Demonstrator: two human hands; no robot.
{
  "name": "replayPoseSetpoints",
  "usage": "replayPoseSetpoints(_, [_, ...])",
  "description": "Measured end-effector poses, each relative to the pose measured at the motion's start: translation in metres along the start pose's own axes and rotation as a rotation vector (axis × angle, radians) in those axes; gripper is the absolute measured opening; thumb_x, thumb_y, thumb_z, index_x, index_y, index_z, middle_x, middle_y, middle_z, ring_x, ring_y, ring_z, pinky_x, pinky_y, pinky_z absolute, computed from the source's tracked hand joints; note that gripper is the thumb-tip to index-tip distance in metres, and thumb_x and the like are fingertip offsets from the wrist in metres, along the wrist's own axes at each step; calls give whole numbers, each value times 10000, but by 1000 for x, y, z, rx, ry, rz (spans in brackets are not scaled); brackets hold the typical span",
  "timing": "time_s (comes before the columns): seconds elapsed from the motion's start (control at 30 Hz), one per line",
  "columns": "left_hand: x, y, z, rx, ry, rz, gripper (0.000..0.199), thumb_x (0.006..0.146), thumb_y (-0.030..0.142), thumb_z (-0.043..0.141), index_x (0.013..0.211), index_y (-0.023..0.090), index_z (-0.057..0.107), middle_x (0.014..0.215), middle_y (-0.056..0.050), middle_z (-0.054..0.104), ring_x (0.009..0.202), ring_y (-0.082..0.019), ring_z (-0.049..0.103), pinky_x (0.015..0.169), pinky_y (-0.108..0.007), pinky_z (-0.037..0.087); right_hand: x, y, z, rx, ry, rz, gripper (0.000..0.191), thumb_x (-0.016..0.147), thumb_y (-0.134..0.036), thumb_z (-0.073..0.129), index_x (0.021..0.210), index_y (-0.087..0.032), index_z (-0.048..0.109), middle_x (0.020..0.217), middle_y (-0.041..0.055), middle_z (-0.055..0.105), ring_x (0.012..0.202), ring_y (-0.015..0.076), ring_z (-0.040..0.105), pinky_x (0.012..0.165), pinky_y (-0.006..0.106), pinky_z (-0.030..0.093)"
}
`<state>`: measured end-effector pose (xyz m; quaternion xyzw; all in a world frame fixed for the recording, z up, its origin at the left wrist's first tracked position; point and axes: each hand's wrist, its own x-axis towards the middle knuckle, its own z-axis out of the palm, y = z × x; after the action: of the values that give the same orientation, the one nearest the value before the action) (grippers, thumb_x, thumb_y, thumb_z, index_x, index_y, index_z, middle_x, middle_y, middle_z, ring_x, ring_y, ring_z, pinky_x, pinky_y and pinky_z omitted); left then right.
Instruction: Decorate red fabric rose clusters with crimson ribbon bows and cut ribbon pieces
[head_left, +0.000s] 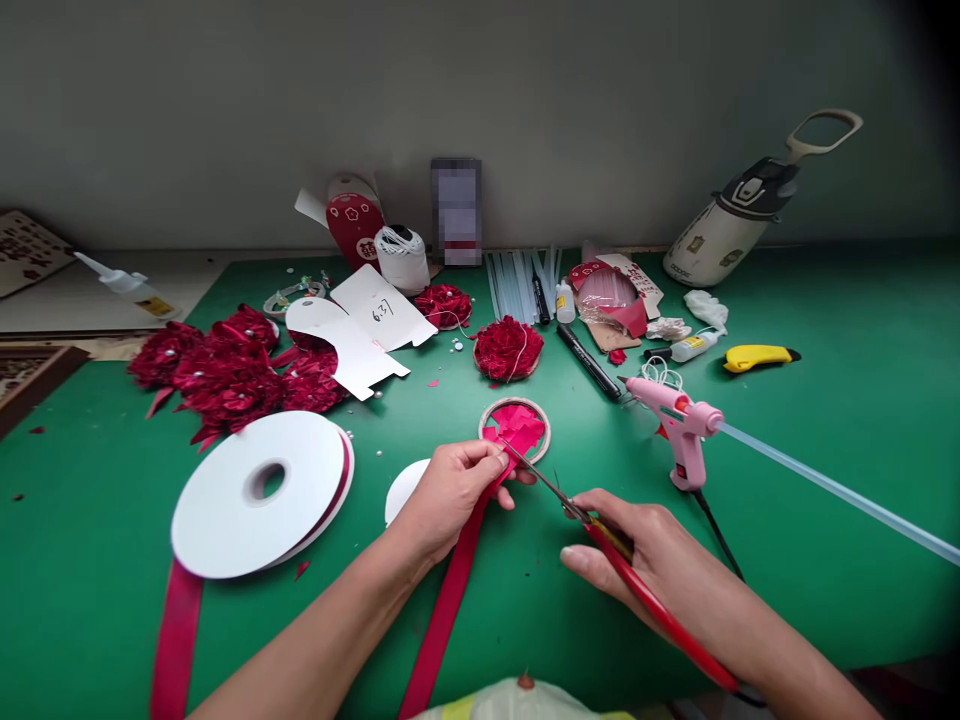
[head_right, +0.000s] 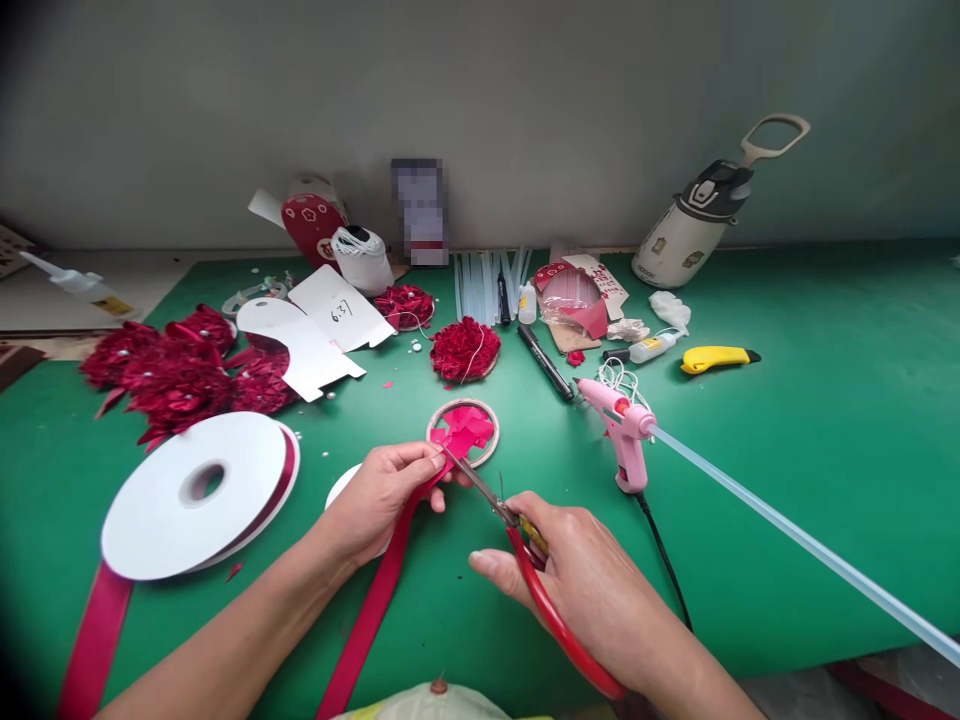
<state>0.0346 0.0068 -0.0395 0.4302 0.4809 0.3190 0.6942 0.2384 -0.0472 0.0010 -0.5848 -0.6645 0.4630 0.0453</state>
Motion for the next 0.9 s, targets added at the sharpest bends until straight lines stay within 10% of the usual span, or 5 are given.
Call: replayPoseSetpoints(0.9, [1, 1, 5, -63, -5, -23, 247, 824, 318, 560, 735, 112, 663, 774, -90, 687, 621, -137, 590, 692, -261, 456, 4, -7, -8, 10, -3, -14, 437, 840, -562, 483, 1019, -185, 612, 586, -33, 435, 544, 115, 334, 496, 223, 297])
